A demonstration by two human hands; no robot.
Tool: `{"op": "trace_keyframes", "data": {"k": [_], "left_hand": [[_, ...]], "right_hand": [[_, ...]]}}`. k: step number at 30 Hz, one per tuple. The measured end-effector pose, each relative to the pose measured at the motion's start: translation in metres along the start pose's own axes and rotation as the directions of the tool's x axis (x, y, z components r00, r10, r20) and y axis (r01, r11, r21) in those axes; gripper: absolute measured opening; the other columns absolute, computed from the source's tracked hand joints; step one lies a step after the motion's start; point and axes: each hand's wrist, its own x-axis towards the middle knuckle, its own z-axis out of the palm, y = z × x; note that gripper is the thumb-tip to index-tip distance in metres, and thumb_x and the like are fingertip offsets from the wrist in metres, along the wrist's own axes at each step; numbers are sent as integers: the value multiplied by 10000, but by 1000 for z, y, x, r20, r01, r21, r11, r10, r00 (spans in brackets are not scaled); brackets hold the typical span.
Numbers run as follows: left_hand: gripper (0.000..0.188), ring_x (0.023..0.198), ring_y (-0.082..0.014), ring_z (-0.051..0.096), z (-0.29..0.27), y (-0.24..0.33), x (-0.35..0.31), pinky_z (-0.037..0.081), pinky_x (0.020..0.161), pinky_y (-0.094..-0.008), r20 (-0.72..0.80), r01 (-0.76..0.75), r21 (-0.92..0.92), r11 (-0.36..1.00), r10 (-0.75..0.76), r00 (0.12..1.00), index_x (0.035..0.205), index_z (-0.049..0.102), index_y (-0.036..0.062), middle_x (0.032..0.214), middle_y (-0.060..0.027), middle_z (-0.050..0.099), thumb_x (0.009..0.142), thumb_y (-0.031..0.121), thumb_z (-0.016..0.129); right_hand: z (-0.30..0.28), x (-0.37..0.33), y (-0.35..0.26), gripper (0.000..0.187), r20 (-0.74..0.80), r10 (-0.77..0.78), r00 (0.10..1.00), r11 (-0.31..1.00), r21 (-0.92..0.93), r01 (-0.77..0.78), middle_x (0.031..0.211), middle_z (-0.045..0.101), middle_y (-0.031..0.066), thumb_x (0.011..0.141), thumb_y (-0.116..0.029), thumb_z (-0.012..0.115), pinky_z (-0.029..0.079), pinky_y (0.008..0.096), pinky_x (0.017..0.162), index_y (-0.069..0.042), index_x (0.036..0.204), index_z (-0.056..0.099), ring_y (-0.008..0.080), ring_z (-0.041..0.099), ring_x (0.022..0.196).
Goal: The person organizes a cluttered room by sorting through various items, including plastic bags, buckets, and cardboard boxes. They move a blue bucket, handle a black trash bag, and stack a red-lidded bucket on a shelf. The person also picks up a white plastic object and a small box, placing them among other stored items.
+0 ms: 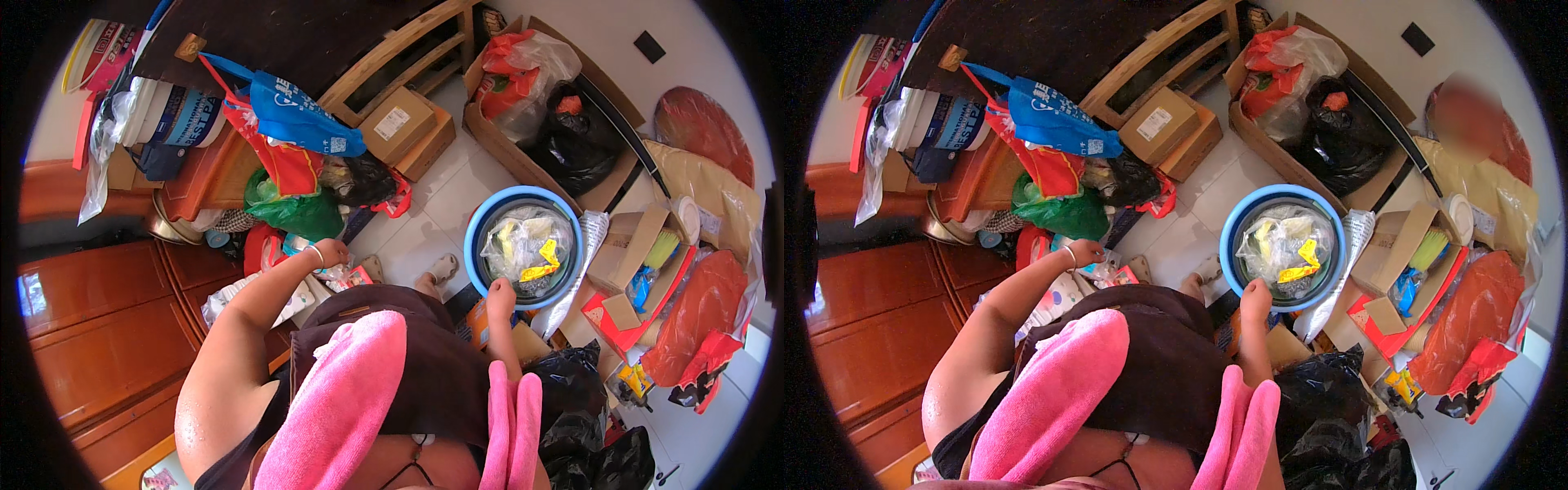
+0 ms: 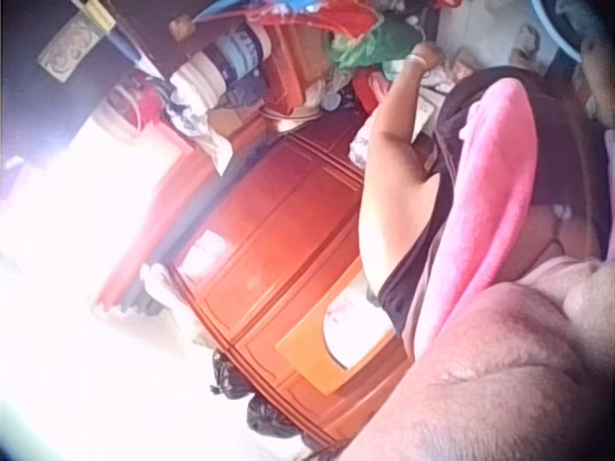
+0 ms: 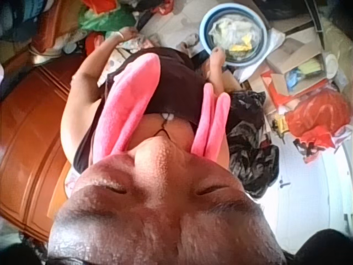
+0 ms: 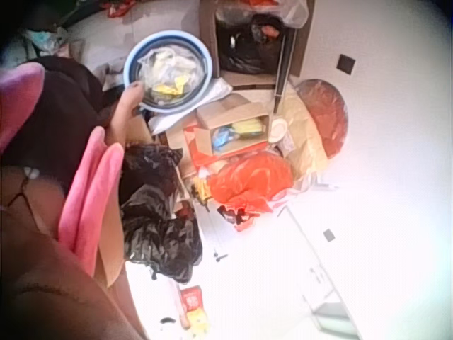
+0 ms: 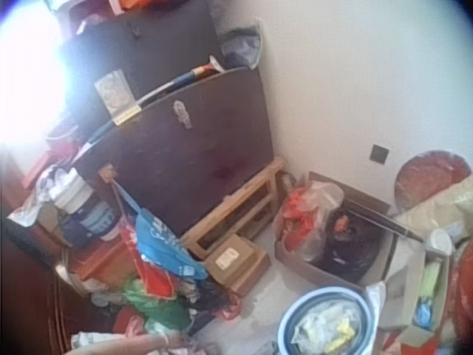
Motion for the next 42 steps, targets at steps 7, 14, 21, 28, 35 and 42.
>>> {"op": "trace_keyframes", "data": {"k": [7, 14, 21, 28, 35, 42], "left_hand": [[370, 868, -311, 599, 4, -5, 9, 467, 768, -367, 48, -29, 20, 999, 28, 998, 949, 634, 51, 909, -161, 634, 760, 365, 588], [460, 966, -320, 573, 31, -20, 7, 441, 852, -366, 238, 37, 171, 985, -78, 968, 1000, 627, 47, 1012, -171, 615, 760, 436, 568], [452, 953, -337, 573, -3, 13, 45, 440, 842, -383, 307, -107, 138, 985, 60, 950, 997, 614, 22, 1006, -193, 607, 755, 402, 581], [392, 936, -345, 583, -60, 77, 158, 457, 803, -410, 449, -354, 361, 863, 172, 877, 970, 627, 34, 982, -204, 610, 769, 363, 553], [373, 930, -321, 602, -94, 72, 331, 488, 787, -388, 274, -181, 458, 870, 55, 960, 931, 642, -11, 994, -208, 614, 740, 301, 568], [428, 1200, -306, 418, -115, 71, 416, 376, 935, -436, 103, -9, 542, 840, -56, 993, 1163, 547, 35, 1277, -164, 457, 767, 195, 578]], "right_hand": [[1, 4, 6, 126, 32, 72, 997, 996, 59, -74, 713, 589, 191, 775, -119, 490, 444, 444, 636, -53, 718, 580, 388, 561, 703], [-7, 7, -8, 105, -5, 154, 988, 984, 92, -153, 726, 604, 170, 753, -110, 539, 455, 373, 658, -42, 759, 619, 327, 593, 717], [11, -2, -15, 204, 702, 286, 652, 553, 435, -710, 739, 643, 85, 859, -202, 512, 472, 240, 500, -18, 881, 598, 114, 565, 549], [53, -29, -24, 143, 546, 320, 774, 700, 414, -582, 741, 622, 63, 850, -163, 548, 462, 237, 544, -38, 907, 588, 129, 573, 614], [109, -58, -47, 137, 606, 510, 611, 277, 556, -783, 766, 625, 85, 860, -127, 530, 474, 270, 559, -20, 935, 570, 161, 593, 635], [188, -67, -20, 153, 753, 376, 540, -113, 615, -780, 770, 634, 83, 855, -147, 560, 463, 273, 547, -48, 969, 586, 169, 597, 637]]}}
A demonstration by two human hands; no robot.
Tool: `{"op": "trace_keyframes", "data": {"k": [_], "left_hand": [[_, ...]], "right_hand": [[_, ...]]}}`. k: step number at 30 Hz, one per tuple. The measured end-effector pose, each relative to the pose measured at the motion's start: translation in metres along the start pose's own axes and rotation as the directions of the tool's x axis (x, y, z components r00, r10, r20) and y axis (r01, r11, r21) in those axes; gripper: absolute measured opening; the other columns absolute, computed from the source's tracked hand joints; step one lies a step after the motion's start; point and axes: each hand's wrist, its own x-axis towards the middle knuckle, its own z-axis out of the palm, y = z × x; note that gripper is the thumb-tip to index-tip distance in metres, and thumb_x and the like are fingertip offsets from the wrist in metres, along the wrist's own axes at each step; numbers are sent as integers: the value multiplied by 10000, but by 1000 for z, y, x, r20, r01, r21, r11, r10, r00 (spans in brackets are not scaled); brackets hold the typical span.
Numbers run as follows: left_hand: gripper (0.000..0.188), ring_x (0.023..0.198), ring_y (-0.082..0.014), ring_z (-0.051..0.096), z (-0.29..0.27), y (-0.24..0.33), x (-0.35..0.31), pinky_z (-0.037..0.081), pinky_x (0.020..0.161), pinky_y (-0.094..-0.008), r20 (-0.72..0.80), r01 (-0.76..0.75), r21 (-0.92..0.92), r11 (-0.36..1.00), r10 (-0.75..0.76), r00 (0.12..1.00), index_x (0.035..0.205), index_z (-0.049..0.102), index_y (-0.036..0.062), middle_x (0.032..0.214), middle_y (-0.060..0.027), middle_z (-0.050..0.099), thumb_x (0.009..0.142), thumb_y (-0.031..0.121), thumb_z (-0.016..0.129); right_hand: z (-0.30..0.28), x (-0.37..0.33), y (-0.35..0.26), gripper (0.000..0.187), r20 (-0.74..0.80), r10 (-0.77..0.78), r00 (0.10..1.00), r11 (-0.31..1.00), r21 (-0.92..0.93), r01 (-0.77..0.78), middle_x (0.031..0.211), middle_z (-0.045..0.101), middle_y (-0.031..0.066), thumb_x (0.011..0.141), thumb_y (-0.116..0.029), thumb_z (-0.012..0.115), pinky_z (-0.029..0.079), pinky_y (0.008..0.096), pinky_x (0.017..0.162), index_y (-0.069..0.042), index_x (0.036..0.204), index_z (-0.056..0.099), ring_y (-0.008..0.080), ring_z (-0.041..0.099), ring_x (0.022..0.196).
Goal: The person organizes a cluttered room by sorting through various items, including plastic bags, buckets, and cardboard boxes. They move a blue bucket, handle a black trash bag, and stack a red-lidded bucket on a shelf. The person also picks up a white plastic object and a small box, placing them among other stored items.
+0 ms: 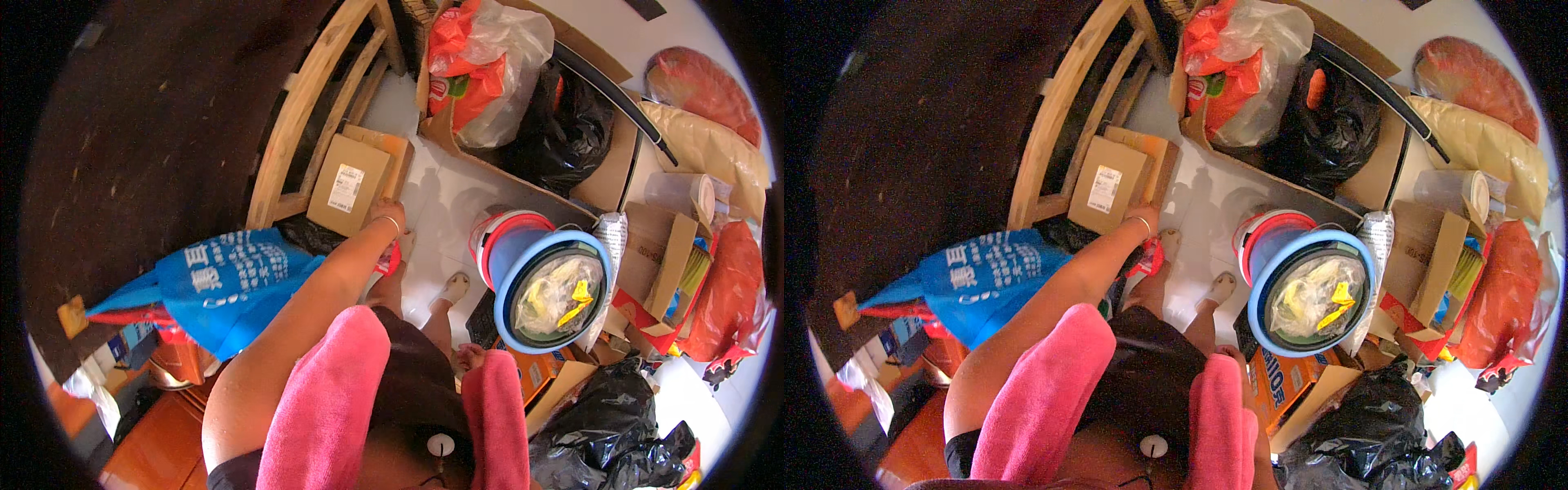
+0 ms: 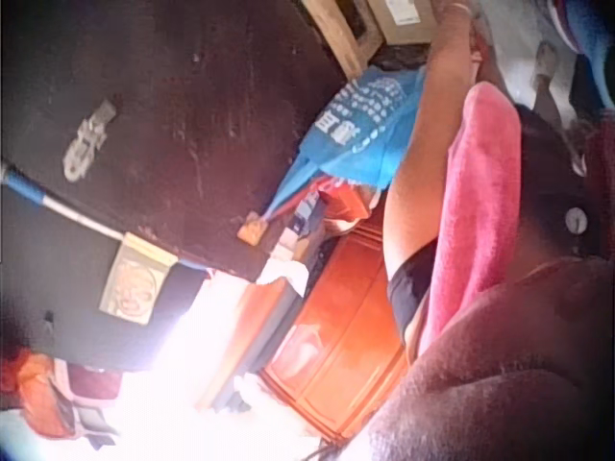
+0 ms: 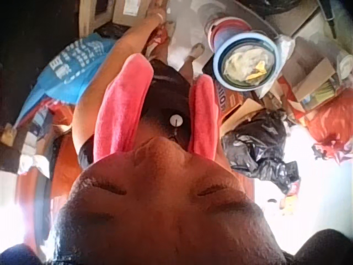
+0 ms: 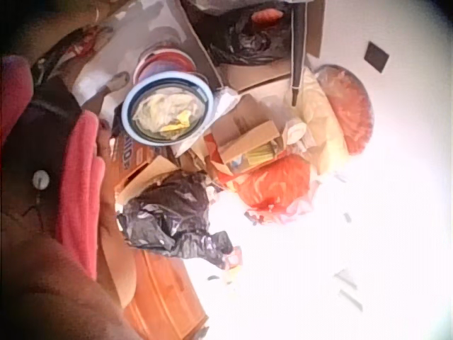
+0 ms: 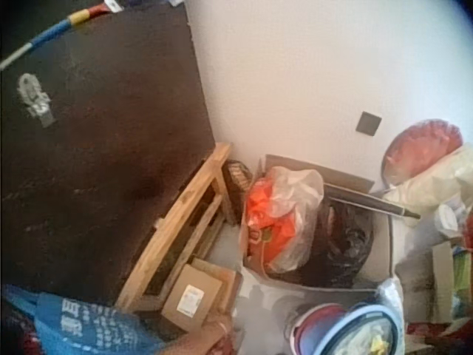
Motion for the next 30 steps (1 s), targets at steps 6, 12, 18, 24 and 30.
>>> {"op": "trace_keyframes", "data": {"k": [6, 12, 18, 24, 30], "left_hand": [[450, 1318, -335, 204, 12, 7, 74, 171, 1043, -493, -83, -133, 390, 911, 179, 980, 1279, 431, 43, 1411, -146, 282, 865, 219, 422], [450, 1346, -326, 121, -5, 15, 159, 77, 1046, -546, -155, -87, 622, 778, 231, 960, 1317, 387, 51, 1452, -143, 181, 900, 202, 317], [532, 1344, -313, 129, -10, 10, 240, 167, 1021, -546, -232, 15, 424, 906, 93, 968, 1346, 350, 90, 1459, -129, 162, 849, 238, 467], [640, 1290, -320, 242, -19, 11, 247, 324, 951, -505, -79, 21, 372, 928, 9, 997, 1336, 368, 94, 1407, -128, 251, 764, 278, 587], [778, 1315, -336, 210, -2, 44, 218, 254, 985, -570, 50, -71, 549, 833, 52, 997, 1356, 332, 107, 1440, -142, 203, 690, 357, 645]], "right_hand": [[26, 5, 12, 157, -243, 66, 968, 994, -72, -86, 782, 634, 84, 856, -149, 559, 465, 273, 556, -47, 973, 584, 169, 597, 646], [26, 18, 47, 162, -345, 146, 927, 984, -45, -172, 794, 634, 85, 856, -150, 558, 466, 273, 565, -46, 977, 583, 168, 598, 655], [22, 31, 72, 166, -403, 215, 889, 973, 15, -228, 807, 634, 86, 857, -151, 557, 468, 273, 573, -45, 982, 581, 168, 598, 664], [23, 45, 80, 170, -418, 244, 875, 967, 37, -252, 819, 634, 87, 858, -153, 556, 470, 273, 582, -44, 986, 580, 168, 598, 673], [22, 59, 67, 174, -415, 220, 883, 973, 27, -229, 832, 634, 88, 858, -154, 555, 471, 274, 591, -43, 991, 578, 167, 598, 682]]}}
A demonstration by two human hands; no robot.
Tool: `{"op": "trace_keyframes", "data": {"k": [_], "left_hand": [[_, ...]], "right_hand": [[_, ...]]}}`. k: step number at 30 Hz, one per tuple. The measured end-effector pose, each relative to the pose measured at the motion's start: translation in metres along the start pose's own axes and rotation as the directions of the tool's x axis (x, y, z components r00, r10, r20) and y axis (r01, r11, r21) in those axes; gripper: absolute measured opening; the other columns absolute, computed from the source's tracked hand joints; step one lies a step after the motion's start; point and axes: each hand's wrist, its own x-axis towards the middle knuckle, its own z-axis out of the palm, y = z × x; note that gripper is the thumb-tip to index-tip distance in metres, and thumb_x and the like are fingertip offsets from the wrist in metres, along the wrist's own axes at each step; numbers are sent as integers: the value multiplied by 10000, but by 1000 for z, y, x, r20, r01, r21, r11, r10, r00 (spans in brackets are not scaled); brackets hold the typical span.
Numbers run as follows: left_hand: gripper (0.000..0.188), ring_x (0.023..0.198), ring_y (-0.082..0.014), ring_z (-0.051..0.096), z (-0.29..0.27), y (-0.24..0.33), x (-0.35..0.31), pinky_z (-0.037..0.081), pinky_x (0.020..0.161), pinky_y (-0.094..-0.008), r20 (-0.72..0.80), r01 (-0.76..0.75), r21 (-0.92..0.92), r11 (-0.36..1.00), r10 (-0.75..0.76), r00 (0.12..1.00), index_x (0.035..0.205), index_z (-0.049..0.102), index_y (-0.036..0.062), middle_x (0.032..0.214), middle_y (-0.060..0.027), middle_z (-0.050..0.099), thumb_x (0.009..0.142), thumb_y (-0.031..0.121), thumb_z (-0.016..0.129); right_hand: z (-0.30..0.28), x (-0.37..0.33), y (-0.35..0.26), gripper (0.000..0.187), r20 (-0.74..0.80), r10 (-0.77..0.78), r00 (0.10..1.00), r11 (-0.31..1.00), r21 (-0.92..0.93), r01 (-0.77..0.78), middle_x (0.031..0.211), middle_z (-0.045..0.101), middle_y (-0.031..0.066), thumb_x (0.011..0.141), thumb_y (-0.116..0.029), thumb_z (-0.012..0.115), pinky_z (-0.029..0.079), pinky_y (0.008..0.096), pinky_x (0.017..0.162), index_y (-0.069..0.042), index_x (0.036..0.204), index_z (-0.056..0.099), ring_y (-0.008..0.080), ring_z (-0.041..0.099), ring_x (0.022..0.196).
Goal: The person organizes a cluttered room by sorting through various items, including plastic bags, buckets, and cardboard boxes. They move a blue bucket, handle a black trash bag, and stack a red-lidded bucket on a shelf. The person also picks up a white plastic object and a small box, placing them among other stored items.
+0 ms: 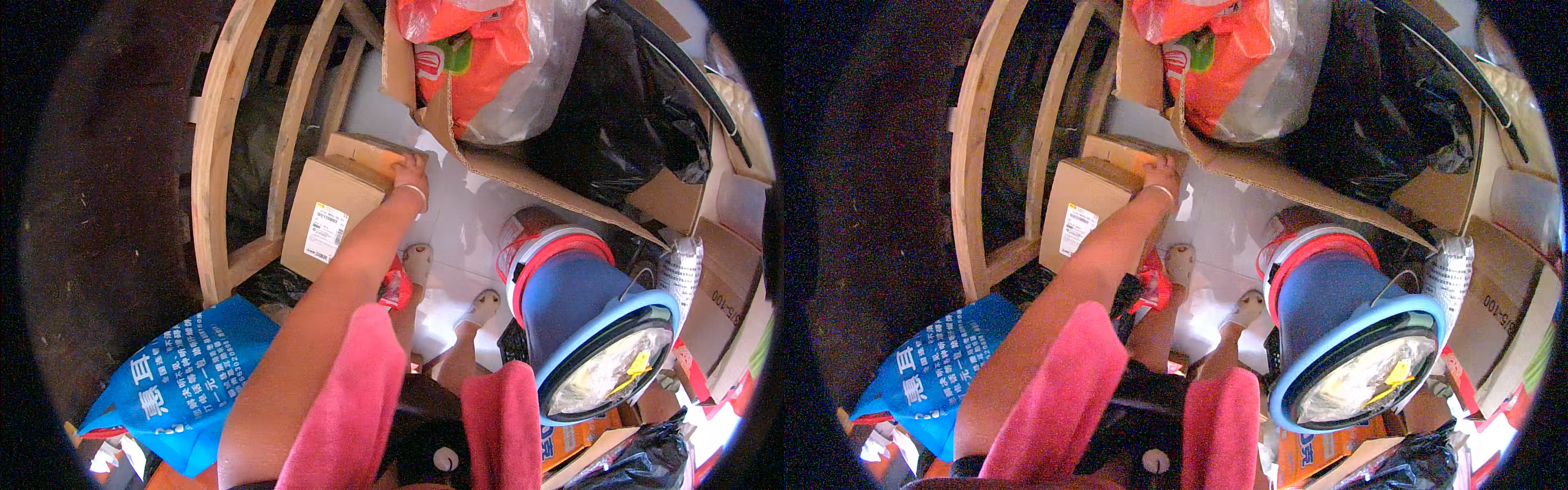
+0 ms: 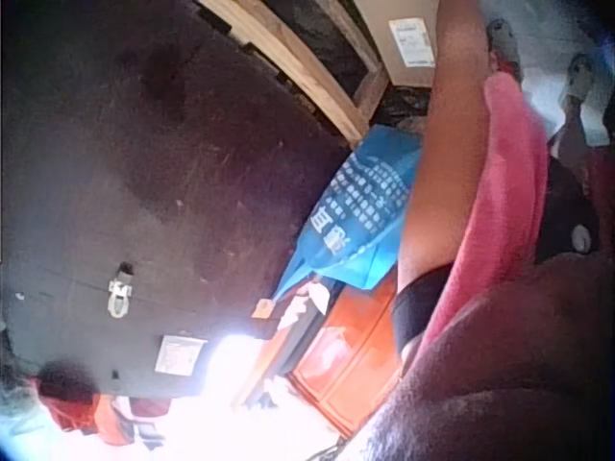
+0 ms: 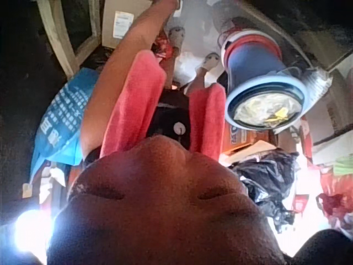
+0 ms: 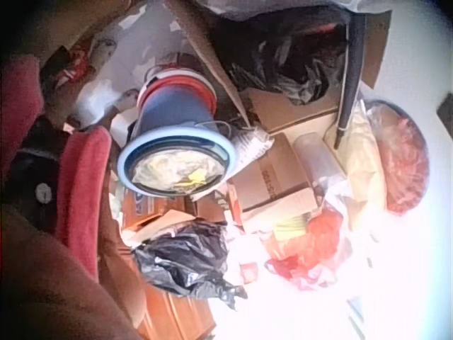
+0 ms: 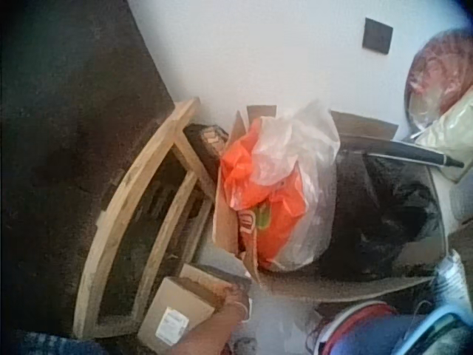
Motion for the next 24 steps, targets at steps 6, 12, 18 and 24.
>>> {"op": "trace_keyframes", "data": {"k": [6, 12, 18, 24], "left_hand": [[711, 1341, -359, 120, 31, -9, -25, 7, 1017, -620, -342, -8, 159, 987, 62, 938, 1384, 265, 112, 1461, -142, 144, 777, 320, 572], [613, 1338, -376, 106, 22, -64, -133, 153, 947, -692, -389, 34, -243, 970, -129, 912, 1400, 192, 152, 1434, -168, 186, 837, 125, 433], [632, 1326, -394, 132, 35, -56, -102, 221, 902, -703, -468, 105, -294, 950, -239, 851, 1399, 184, 175, 1427, -205, 164, 831, 120, 455], [956, 1305, -390, 187, 50, -82, -146, 279, 1001, -511, -558, -3, -642, 766, -466, 687, 1369, 162, -1, 1406, -249, 176, 674, 381, 694]], "right_hand": [[-5, 8, -7, 179, 18, -34, 999, 999, -21, 34, 844, 635, 90, 859, -156, 554, 473, 274, 599, -42, 995, 577, 167, 598, 692], [-3, 11, -8, 183, 20, -56, 998, 998, -4, 56, 857, 635, 91, 860, -157, 553, 475, 274, 608, -41, 999, 575, 167, 599, 701], [-2, 11, -14, 187, 22, -77, 997, 997, -24, 78, 869, 635, 92, 860, -158, 552, 476, 274, 617, -40, 1004, 574, 166, 599, 710], [15, 13, -30, 191, 80, -115, 990, 992, -49, 119, 882, 635, 93, 861, -160, 551, 478, 274, 626, -39, 1008, 573, 166, 599, 719]]}}
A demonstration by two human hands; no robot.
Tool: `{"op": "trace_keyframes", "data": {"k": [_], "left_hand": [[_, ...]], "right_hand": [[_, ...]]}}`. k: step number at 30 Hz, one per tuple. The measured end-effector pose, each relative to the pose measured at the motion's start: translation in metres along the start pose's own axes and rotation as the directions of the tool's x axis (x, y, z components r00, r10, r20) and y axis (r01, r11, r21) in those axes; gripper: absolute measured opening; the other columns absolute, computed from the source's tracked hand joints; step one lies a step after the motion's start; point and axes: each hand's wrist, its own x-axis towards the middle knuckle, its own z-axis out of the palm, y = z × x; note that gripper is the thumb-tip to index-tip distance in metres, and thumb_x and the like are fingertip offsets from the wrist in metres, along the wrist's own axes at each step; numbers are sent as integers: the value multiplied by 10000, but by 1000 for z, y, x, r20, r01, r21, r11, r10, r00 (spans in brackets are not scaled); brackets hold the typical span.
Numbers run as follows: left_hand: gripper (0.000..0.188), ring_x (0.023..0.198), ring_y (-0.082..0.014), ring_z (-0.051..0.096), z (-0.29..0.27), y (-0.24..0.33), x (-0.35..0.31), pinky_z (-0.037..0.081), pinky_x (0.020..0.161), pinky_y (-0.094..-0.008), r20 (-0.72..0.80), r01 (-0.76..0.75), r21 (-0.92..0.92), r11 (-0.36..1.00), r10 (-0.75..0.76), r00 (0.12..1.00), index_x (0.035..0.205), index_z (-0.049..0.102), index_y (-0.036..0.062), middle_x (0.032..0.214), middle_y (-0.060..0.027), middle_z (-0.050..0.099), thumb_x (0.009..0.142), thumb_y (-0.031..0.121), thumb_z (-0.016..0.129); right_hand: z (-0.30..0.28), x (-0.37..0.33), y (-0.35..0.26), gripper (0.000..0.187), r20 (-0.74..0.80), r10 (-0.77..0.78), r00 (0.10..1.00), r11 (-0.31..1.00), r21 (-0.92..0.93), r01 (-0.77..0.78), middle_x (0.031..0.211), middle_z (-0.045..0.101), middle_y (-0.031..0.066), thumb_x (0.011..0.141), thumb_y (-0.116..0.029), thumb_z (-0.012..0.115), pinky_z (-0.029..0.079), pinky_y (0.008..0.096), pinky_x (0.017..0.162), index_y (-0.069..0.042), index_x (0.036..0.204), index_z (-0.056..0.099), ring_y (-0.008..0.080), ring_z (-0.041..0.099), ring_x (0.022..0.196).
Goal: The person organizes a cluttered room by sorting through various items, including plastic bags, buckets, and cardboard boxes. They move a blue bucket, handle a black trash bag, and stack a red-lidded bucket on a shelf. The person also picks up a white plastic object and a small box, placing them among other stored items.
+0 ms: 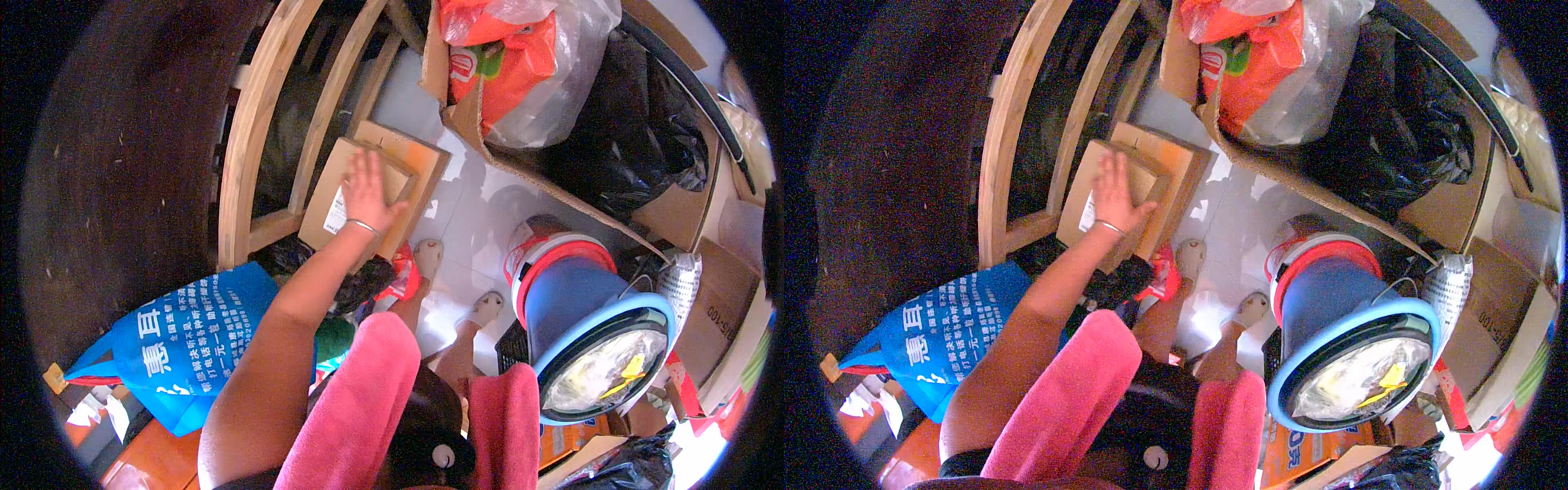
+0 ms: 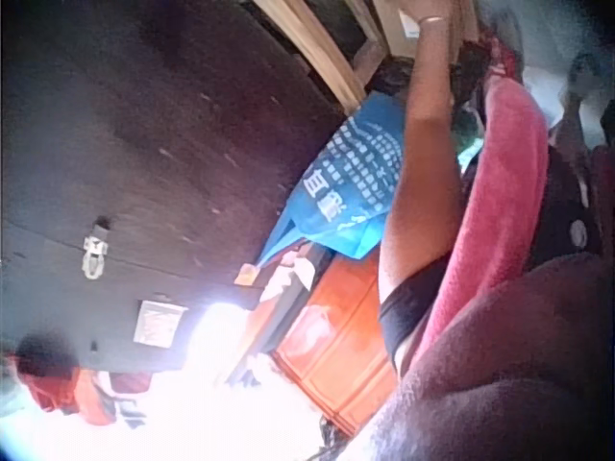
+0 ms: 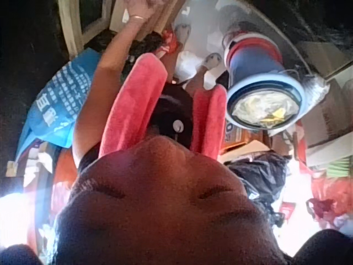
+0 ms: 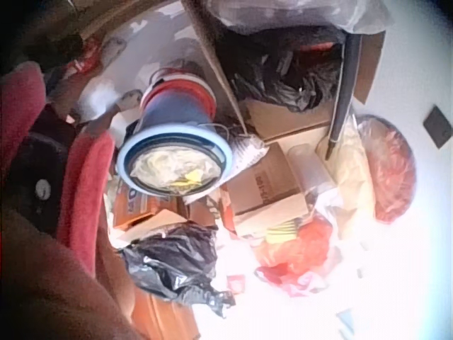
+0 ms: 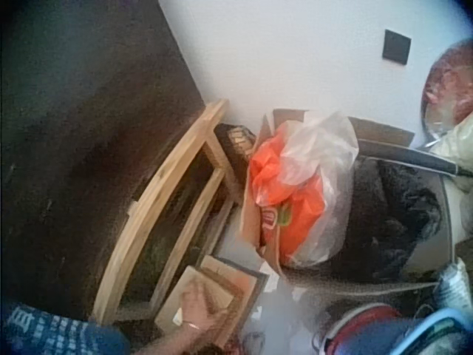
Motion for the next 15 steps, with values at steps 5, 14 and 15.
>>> {"op": "trace_keyframes", "data": {"k": [5, 14, 15], "left_hand": [[950, 1213, -395, 337, 13, -74, -13, 298, 1011, -406, 24, 592, -226, 773, -603, 797, 1264, 339, -97, 1285, -282, 370, 599, 445, 747], [835, 1165, -389, 376, 46, -149, -77, 304, 1003, -398, 49, 526, -294, 798, -537, 842, 1248, 388, -54, 1257, -267, 381, 569, 244, 772], [846, 1167, -392, 370, 46, -151, -75, 299, 1005, -401, 67, 519, -279, 808, -523, 850, 1249, 386, -54, 1253, -270, 383, 568, 264, 773]], "right_hand": [[51, 18, -29, 195, 91, -132, 987, 991, 17, 131, 892, 635, 93, 861, -161, 550, 479, 274, 633, -38, 1012, 571, 166, 599, 727], [180, 0, -181, 217, 303, -333, 893, 938, 14, 345, 911, 629, 99, 872, -165, 532, 471, 258, 697, -24, 1035, 559, 166, 596, 760], [188, 1, -191, 221, 326, -337, 883, 934, -5, 358, 916, 628, 99, 874, -166, 527, 469, 257, 703, -23, 1040, 557, 165, 595, 766]]}}
